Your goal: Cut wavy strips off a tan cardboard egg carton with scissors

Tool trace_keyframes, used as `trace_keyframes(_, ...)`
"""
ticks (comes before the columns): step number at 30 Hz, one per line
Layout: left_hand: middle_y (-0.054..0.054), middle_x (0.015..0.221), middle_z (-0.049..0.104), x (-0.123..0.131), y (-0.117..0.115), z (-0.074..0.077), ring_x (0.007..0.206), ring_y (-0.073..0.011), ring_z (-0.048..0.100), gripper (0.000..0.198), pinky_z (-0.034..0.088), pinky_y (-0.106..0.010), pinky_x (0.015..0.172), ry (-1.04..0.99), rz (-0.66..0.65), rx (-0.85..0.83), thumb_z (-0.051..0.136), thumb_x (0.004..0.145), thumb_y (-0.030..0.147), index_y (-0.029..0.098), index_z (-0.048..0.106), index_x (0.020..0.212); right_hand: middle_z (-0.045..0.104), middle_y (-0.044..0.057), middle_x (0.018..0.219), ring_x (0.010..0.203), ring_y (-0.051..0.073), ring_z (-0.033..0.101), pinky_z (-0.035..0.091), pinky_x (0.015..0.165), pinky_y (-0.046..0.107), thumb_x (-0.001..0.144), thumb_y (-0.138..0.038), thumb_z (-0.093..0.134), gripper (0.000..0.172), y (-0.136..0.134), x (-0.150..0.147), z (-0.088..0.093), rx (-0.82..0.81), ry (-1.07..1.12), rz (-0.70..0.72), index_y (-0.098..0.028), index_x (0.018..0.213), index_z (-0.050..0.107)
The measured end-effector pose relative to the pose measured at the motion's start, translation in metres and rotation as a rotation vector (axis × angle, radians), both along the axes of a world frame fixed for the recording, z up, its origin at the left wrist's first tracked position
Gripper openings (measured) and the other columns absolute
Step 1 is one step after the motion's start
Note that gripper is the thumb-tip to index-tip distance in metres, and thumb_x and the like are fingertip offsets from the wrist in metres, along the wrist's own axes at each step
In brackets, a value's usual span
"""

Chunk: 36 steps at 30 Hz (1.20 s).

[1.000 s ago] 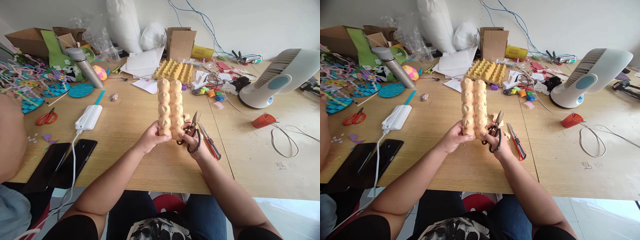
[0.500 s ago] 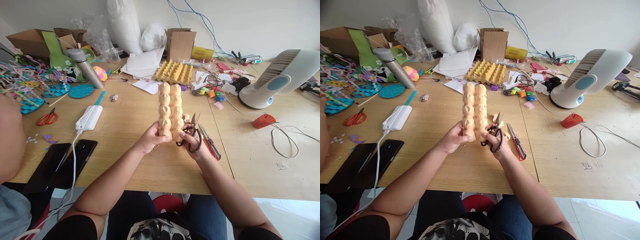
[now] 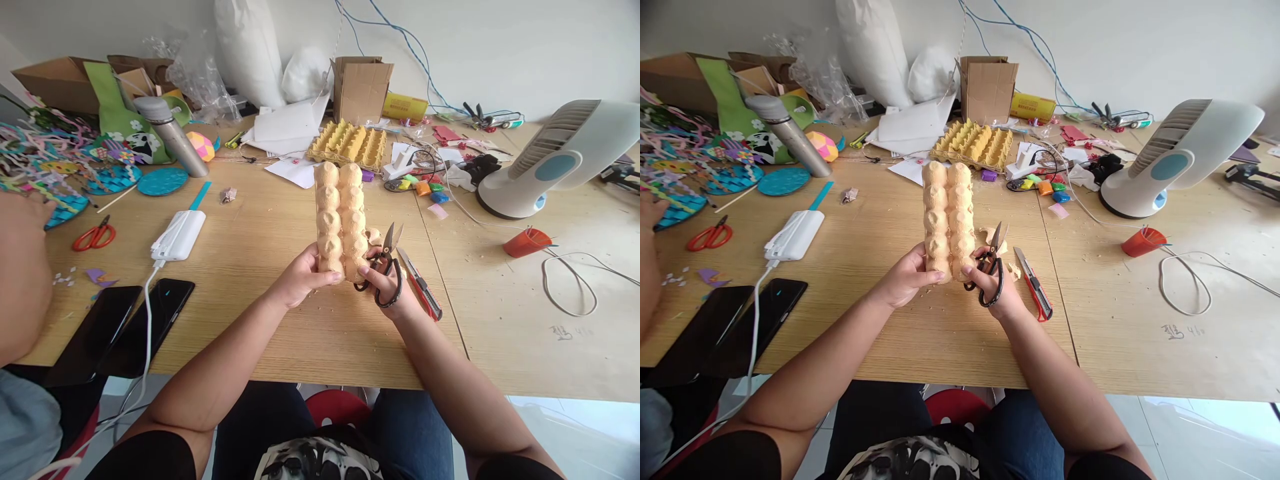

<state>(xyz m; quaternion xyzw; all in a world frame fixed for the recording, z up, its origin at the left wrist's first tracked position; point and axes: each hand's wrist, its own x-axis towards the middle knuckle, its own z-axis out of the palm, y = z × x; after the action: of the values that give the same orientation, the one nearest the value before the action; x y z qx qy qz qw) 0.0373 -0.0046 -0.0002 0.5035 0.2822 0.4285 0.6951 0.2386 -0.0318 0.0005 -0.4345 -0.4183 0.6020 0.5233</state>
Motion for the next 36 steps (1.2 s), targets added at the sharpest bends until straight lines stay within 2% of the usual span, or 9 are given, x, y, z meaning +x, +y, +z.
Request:
trace_keyframes(4, -0.007, 0.127, 0.066, 0.0, 0.001, -0.003, 0.117, -0.0206, 0.061, 0.055, 0.049, -0.033, 0.096, -0.008, 0.042, -0.007, 0.081, 0.079, 0.025, 0.023, 0.059, 0.129, 0.058, -0.005, 0.076, 0.067, 0.016, 0.057, 0.048, 0.063, 0.03, 0.077, -0.053, 0.078, 0.047, -0.003, 0.001, 0.002, 0.102, -0.213, -0.059, -0.027, 0.106, 0.05)
trace_keyframes(8, -0.006, 0.118, 0.069, -0.002, 0.004, -0.004, 0.098, -0.0159, 0.065, 0.052, 0.05, -0.026, 0.078, -0.027, 0.191, -0.035, 0.083, 0.077, 0.027, 0.023, 0.06, 0.124, 0.065, 0.0, 0.088, 0.078, 0.018, 0.062, 0.049, 0.07, 0.032, 0.087, -0.055, 0.068, 0.042, -0.006, 0.006, 0.007, 0.238, -0.523, -0.09, -0.028, 0.112, 0.048)
trace_keyframes(10, -0.005, 0.114, 0.069, -0.003, 0.007, -0.004, 0.094, -0.0149, 0.065, 0.051, 0.05, -0.025, 0.073, -0.059, 0.284, -0.025, 0.084, 0.076, 0.028, 0.023, 0.061, 0.122, 0.066, 0.001, 0.092, 0.077, 0.018, 0.062, 0.047, 0.069, 0.031, 0.09, -0.054, 0.064, 0.039, -0.006, 0.009, 0.011, 0.266, -0.664, -0.038, -0.029, 0.115, 0.049)
trace_keyframes(12, -0.004, 0.113, 0.069, -0.005, 0.01, -0.003, 0.095, -0.0151, 0.065, 0.05, 0.051, -0.025, 0.073, -0.102, 0.342, -0.019, 0.085, 0.076, 0.028, 0.024, 0.061, 0.12, 0.065, 0.0, 0.083, 0.071, 0.017, 0.059, 0.044, 0.065, 0.03, 0.092, -0.053, 0.061, 0.035, -0.007, 0.011, 0.014, 0.29, -0.806, 0.064, -0.028, 0.115, 0.053)
trace_keyframes(16, -0.004, 0.116, 0.069, -0.008, 0.013, 0.002, 0.097, -0.0141, 0.066, 0.044, 0.054, -0.023, 0.073, -0.173, 0.371, -0.077, 0.085, 0.076, 0.03, 0.023, 0.062, 0.113, 0.059, -0.002, 0.069, 0.061, 0.014, 0.051, 0.033, 0.058, 0.027, 0.09, -0.051, 0.063, 0.029, -0.007, 0.011, 0.016, 0.331, -1.018, 0.272, -0.024, 0.102, 0.064)
trace_keyframes(21, -0.003, 0.119, 0.07, -0.01, 0.013, 0.007, 0.097, -0.0119, 0.067, 0.04, 0.053, -0.018, 0.07, -0.217, 0.356, -0.156, 0.084, 0.077, 0.032, 0.023, 0.063, 0.11, 0.056, -0.003, 0.067, 0.061, 0.013, 0.048, 0.031, 0.057, 0.025, 0.092, -0.051, 0.062, 0.031, -0.005, 0.008, 0.012, 0.287, -0.943, 0.339, -0.02, 0.097, 0.067)
trace_keyframes(29, -0.002, 0.116, 0.07, -0.012, 0.014, 0.006, 0.093, -0.0104, 0.068, 0.039, 0.053, -0.016, 0.067, -0.231, 0.334, -0.148, 0.083, 0.078, 0.032, 0.022, 0.063, 0.11, 0.052, -0.003, 0.071, 0.066, 0.013, 0.044, 0.033, 0.06, 0.025, 0.09, -0.052, 0.062, 0.034, -0.003, 0.011, 0.014, 0.178, -0.697, 0.432, -0.019, 0.092, 0.066)
trace_keyframes(36, -0.003, 0.114, 0.069, -0.014, 0.015, 0.006, 0.091, -0.0101, 0.067, 0.043, 0.052, -0.015, 0.064, -0.186, 0.315, -0.166, 0.084, 0.077, 0.034, 0.021, 0.063, 0.112, 0.054, -0.002, 0.072, 0.067, 0.014, 0.045, 0.034, 0.061, 0.026, 0.089, -0.054, 0.063, 0.035, -0.004, 0.009, 0.015, 0.178, -0.721, 0.423, -0.019, 0.089, 0.066)
